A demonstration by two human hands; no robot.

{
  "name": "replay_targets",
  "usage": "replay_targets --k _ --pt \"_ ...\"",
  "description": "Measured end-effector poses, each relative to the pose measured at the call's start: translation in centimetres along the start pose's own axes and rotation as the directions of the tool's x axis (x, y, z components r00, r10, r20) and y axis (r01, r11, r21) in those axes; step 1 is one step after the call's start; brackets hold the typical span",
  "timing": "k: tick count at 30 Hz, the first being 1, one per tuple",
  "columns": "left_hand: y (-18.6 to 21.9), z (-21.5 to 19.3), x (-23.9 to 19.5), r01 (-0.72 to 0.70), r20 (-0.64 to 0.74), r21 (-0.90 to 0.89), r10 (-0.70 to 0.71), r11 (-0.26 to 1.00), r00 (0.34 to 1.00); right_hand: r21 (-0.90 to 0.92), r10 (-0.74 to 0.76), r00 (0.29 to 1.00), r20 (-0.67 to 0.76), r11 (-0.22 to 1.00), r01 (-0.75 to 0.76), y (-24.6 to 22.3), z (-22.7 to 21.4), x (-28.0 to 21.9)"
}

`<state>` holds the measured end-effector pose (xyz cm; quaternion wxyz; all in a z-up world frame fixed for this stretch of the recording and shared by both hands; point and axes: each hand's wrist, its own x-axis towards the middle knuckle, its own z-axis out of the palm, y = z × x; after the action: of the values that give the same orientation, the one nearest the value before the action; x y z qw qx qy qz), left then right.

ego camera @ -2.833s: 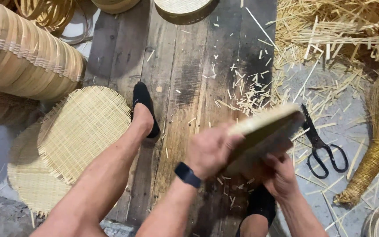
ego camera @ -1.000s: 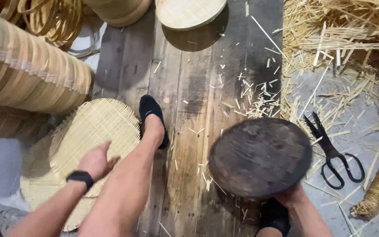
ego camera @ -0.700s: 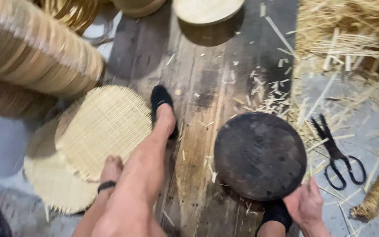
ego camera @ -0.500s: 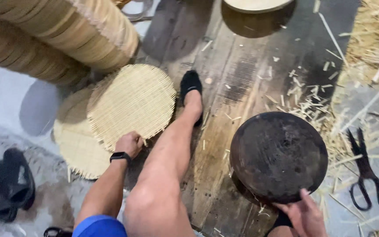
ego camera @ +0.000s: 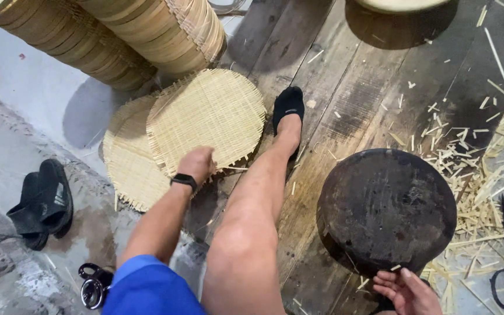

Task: The person sits on the floor of a bamboo craft workshop and uses scissors to trim the excess bamboo strips protruding from the edge of a round woven bamboo tray, holding the tray steady with a wooden block. They then fit a bamboo rim hoop around the tray edge and press the woven mat into place.

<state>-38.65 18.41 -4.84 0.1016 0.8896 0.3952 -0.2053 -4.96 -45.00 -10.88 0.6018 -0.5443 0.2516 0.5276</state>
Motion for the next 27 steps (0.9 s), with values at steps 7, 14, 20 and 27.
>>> replay_targets --k 7,14,20,27 --pt "2.9 0.8 0.5 -0.022 -0.783 0.302 0.261 0.953 0.564 0.08 -0.096 0.988 0.119 0.993 0.087 0.1 -0.3 1.2" --pt "3.6 -11.6 -4.3 0.038 -0.531 -0.16 -0.118 0.986 0.839 -0.35 -0.231 0.947 -0.225 0.926 0.143 -1.5 -2.3 -2.5" --pt "15.3 -35.8 -15.6 -0.628 -0.639 0.19 0.58 0.755 0.505 -0.625 -0.847 0.513 0.139 0.327 0.709 -10.7 3.5 -11.3" --pt "32.2 -43.9 -15.3 -0.955 -0.371 -0.073 0.881 0.286 0.292 -0.447 -0.915 0.26 0.308 0.102 0.889 -21.2 11.3 -19.9"
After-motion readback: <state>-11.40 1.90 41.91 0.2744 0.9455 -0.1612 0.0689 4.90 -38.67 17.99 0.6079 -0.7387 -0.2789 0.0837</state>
